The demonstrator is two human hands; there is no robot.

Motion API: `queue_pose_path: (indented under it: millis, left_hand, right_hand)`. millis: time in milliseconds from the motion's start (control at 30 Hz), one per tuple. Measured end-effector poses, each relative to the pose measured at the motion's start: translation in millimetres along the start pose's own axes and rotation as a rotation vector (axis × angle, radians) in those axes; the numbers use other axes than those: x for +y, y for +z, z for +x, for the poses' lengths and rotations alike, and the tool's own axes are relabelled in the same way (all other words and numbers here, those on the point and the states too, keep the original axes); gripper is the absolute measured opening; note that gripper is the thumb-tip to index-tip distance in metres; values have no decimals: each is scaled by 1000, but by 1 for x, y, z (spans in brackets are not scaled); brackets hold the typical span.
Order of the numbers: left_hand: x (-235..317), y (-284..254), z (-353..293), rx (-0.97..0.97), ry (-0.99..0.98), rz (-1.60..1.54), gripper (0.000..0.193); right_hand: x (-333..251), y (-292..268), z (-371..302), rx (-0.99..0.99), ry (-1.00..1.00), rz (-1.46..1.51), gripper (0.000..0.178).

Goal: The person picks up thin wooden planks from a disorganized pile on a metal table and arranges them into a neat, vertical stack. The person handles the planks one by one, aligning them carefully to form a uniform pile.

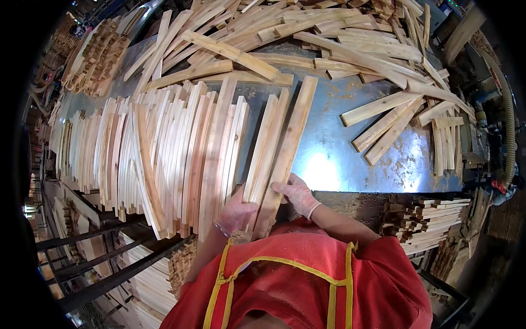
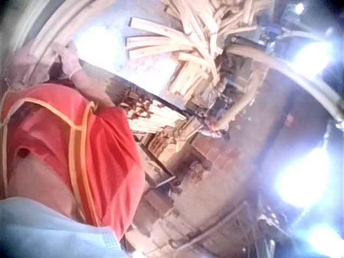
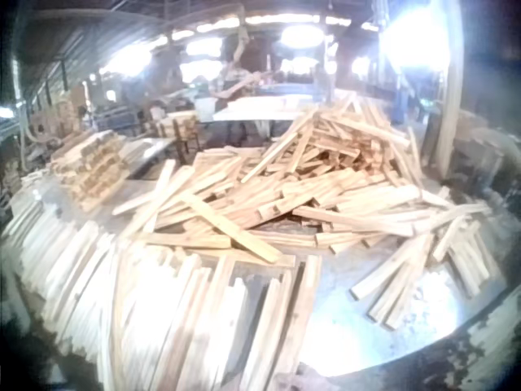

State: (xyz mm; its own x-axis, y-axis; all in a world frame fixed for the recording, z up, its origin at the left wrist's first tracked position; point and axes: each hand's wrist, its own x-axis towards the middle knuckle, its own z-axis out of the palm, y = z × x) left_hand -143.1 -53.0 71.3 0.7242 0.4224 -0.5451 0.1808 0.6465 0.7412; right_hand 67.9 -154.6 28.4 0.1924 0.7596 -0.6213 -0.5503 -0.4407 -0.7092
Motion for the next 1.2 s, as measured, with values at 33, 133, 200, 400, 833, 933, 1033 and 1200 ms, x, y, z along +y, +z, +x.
queue_pose_path:
  millis: [33, 133, 200, 400, 833, 933, 1033, 1200]
  left_hand:
    - [-8, -2, -12, 74, -19, 113, 73]
    - [-26, 9, -18, 305, 106, 632, 69]
    - [-23, 16, -10, 524, 213, 1027, 68]
    - [-20, 7, 65, 876, 434, 1506, 90]
    - [6, 37, 136, 1084, -3, 1820, 98]
    - [29, 88, 158, 856, 248, 1568, 94]
    - [31, 135, 180, 736, 80, 1380, 101]
    - [9, 140, 186, 677, -15, 1583, 97]
  right_hand:
    - [-7, 5, -1, 14, 56, -164, 56]
    - [-39, 18, -1, 76, 179, -808, 61]
    - [-20, 27, 20, -37, 190, -958, 66]
    - [9, 35, 93, -591, -352, -1332, 63]
    - [-269, -215, 91, 453, -251, -1521, 72]
    - [-221, -189, 59, -169, -227, -1349, 105]
    - [-256, -192, 55, -44, -303, -1433, 76]
    - [-290, -338, 85, 304, -286, -2078, 85]
